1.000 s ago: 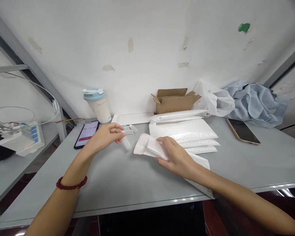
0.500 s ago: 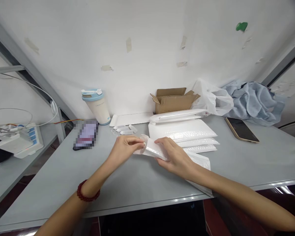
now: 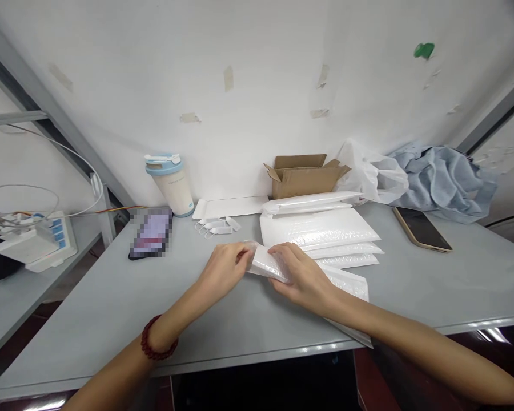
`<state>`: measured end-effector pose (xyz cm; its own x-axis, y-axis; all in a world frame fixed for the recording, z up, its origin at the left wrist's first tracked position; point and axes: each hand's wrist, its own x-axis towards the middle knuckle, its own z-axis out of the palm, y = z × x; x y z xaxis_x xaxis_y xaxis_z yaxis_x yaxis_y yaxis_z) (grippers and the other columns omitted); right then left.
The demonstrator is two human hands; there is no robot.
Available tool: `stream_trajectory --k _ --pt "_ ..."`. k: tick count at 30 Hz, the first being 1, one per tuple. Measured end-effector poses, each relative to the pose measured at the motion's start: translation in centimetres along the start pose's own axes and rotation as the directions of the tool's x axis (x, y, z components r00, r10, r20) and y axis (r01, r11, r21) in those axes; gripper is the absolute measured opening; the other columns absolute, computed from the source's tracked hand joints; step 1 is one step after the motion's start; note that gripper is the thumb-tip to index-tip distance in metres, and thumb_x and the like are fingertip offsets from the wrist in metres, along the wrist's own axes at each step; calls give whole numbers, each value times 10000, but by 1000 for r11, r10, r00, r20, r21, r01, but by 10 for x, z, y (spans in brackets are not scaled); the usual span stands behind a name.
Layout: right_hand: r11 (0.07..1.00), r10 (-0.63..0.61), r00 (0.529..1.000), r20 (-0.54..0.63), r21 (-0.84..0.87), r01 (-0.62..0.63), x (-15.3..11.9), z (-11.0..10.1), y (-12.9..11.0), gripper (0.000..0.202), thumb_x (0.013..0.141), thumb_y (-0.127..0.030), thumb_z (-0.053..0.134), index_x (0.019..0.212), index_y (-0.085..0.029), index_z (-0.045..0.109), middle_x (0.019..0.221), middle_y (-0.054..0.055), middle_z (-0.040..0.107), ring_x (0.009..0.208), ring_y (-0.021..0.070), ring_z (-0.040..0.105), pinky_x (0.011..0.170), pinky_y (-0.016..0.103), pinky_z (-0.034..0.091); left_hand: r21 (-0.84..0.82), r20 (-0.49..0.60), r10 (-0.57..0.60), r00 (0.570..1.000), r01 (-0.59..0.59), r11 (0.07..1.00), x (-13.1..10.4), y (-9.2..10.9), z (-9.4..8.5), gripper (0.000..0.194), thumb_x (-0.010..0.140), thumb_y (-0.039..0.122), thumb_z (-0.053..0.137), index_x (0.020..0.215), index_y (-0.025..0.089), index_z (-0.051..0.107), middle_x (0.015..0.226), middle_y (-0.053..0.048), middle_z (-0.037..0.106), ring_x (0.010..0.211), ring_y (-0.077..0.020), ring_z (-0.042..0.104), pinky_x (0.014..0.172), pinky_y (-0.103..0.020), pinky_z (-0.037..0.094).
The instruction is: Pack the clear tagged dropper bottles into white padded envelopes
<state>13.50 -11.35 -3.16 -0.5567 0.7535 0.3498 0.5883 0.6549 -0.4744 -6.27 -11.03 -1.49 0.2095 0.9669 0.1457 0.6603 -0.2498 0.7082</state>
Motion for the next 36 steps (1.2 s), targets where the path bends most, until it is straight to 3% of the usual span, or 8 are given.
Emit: stream_trajectory --k 3,7,11,15,20,25,32,36 --pt "1000 -9 1000 5 1 9 0 1 -1 436 745 -150 600 1142 -184 422 1098 109 557 1000 255 534 829 430 491 -255 157 -66 985 105 961 0 5 1 285 853 329 418 626 187 516 644 0 561 591 -143 517 545 -252 392" --pt "1000 -11 1000 -6 -6 11 -2 1 -3 450 744 -163 598 1152 -184 409 1082 110 554 968 252 543 803 430 496 -607 363 -69 929 292 739 -1 12 -1 257 877 367 400 778 181 547 749 -19 611 741 -163 597 723 -296 487" --pt "1000 -5 999 -35 -1 5 -2 -1 -2 440 751 -169 589 1152 -181 408 1069 112 550 967 255 544 797 428 496 -385 57 -47 997 66 921 -4 16 -6 255 845 408 508 767 183 600 767 -21 641 766 -173 594 755 -308 482" --pt "999 23 988 -152 36 -18 1 -8 1 439 769 -217 591 1162 -198 396 1095 109 541 1008 263 539 821 437 490 -196 -254 -8 967 -44 980 -4 15 -13 235 813 410 583 865 189 644 921 -40 691 881 -190 608 842 -328 466" --pt "993 103 966 -239 87 -84 4 -15 1 398 783 -231 583 1140 -224 409 1079 90 553 1001 258 556 799 414 498 -374 -247 -191 950 89 923 1 11 -15 365 822 451 571 1076 189 578 1177 -87 629 1073 -227 578 857 -360 494" --pt "995 95 940 -329 60 -80 3 -13 0 421 793 -281 590 1162 -218 398 1110 105 534 1012 269 548 813 430 489 -590 144 -152 978 208 780 -1 15 -9 452 856 485 507 1169 166 566 1179 -113 620 968 -249 649 730 -346 559" --pt "996 75 942 -326 72 -54 1 -9 -2 430 790 -264 597 1166 -210 396 1104 106 527 1029 265 538 850 439 481 -473 -202 -174 964 59 879 -9 17 3 427 830 403 580 1171 158 503 957 -77 698 833 -215 678 668 -319 574" --pt "996 82 943 -322 68 -64 1 -9 -1 413 807 -264 577 1172 -214 391 1104 104 529 1019 262 549 830 434 492 -343 -149 -178 973 118 932 -9 13 6 364 851 461 523 1036 158 600 961 -87 683 865 -230 673 664 -314 566"
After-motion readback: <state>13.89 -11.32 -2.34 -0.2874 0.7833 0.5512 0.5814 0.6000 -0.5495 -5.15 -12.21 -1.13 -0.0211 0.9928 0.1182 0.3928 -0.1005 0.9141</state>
